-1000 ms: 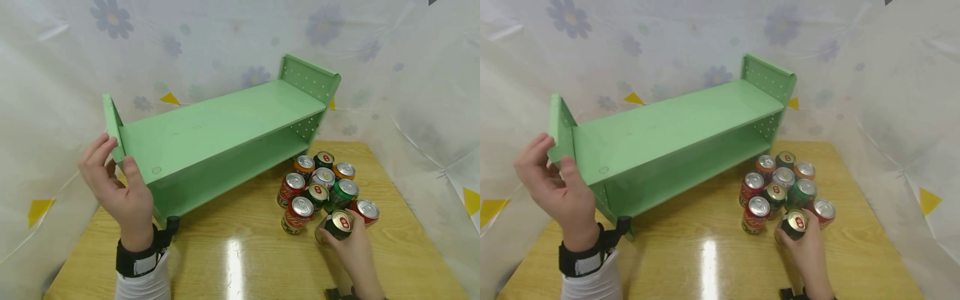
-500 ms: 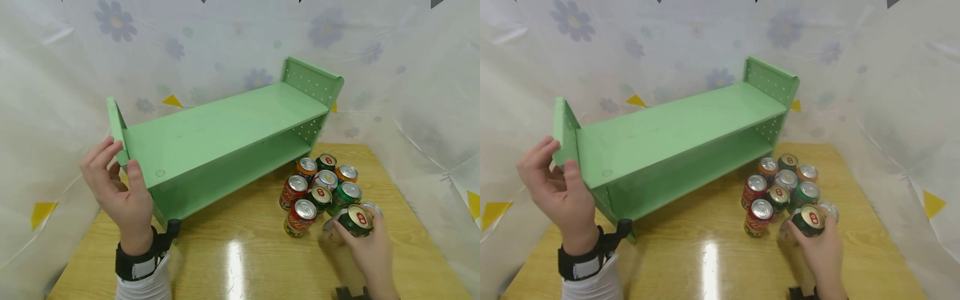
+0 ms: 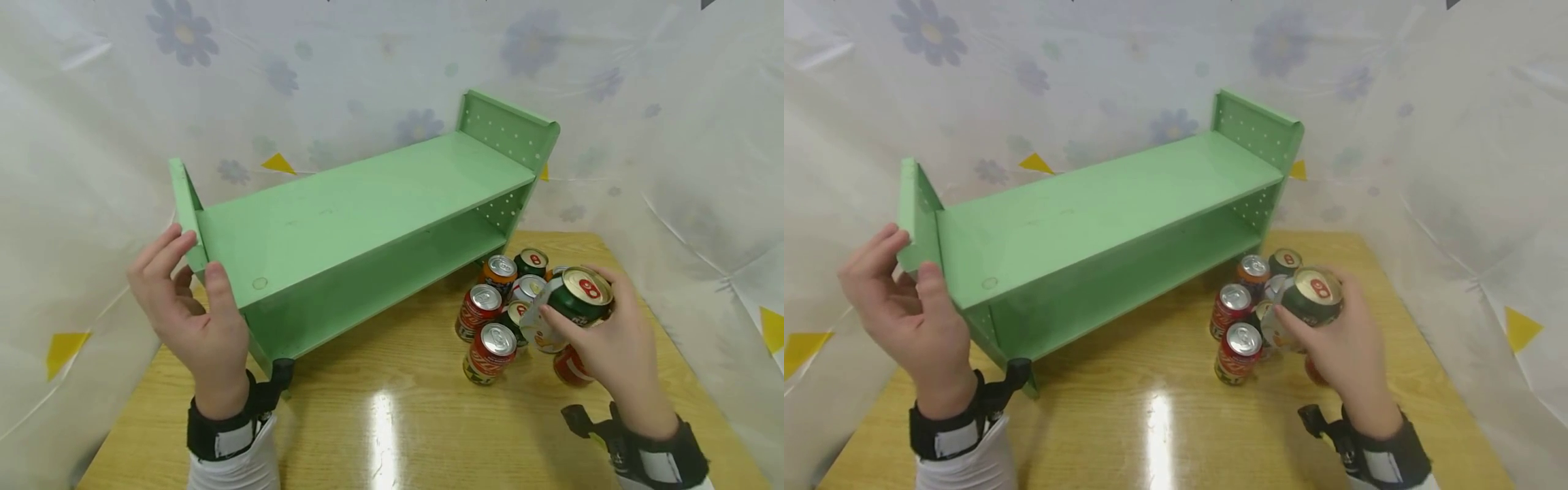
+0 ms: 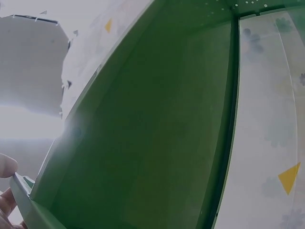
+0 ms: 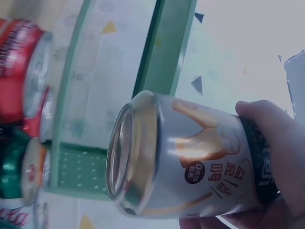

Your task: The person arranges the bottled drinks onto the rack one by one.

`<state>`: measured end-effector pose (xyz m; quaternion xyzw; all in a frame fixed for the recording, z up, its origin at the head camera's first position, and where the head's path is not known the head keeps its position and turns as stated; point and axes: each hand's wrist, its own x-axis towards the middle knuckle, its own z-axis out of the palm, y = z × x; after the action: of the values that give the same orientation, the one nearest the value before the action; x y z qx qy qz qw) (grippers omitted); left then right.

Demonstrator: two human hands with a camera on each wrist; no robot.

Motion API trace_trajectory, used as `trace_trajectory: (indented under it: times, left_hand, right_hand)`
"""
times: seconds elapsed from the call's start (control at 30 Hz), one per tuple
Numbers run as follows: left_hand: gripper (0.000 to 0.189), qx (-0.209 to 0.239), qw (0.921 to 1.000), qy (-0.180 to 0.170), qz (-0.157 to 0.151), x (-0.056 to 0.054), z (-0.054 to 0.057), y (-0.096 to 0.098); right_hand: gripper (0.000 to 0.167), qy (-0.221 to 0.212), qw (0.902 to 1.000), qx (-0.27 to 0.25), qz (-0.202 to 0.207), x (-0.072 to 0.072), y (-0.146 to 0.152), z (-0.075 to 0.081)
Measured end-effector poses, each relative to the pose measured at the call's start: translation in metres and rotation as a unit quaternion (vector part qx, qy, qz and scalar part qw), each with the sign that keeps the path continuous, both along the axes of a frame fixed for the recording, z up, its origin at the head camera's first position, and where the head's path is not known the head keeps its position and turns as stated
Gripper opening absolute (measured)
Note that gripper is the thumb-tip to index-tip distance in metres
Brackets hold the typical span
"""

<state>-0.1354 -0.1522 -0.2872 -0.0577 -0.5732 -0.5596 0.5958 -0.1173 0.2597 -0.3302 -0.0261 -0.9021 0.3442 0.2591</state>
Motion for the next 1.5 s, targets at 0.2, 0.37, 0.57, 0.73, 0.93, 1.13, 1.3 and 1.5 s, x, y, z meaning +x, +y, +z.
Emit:
trace_trajectory:
  times: [0.2,0.37,0.57,0.73,0.93,1.13,1.3,1.5]
  left_hand:
    - [0.031,0.002,0.9999,0.002,0.015,0.000,0.002,0.000]
    - [0.031,0.001,0.9997,0.002,0.024,0.000,0.001,0.000]
    - [0.031,-0.005,0.9998,-0.001,0.020,-0.003,-0.005,0.002]
    - [0.031,-0.016,0.9996,-0.001,0.022,-0.005,-0.008,0.003]
    - [0.031,-0.021,0.9995,-0.004,0.024,-0.004,-0.009,0.003]
    - [0.031,-0.016,0.9996,-0.001,0.024,-0.004,-0.008,0.005]
    - [0.030,-0.010,0.9999,0.001,0.014,-0.002,-0.009,0.007]
    - [0.031,-0.013,0.9999,0.003,-0.004,-0.002,-0.010,0.007]
  right_hand:
    - [0.081,0.022,0.9970,0.027,0.068,-0.021,-0.011,0.033]
    - [0.077,0.018,0.9935,0.029,0.108,-0.037,-0.024,0.060]
    - [0.073,0.026,0.9884,0.032,0.146,-0.055,-0.036,0.086]
    - [0.072,0.013,0.9866,0.024,0.161,-0.068,-0.049,0.106]
    - [0.073,0.006,0.9811,0.015,0.193,-0.084,-0.067,0.127]
    - [0.077,-0.008,0.9753,0.030,0.219,-0.101,-0.087,0.143]
    - [0.078,-0.020,0.9695,0.034,0.242,-0.111,-0.103,0.149]
    - [0.074,-0.013,0.9667,0.047,0.251,-0.124,-0.113,0.148]
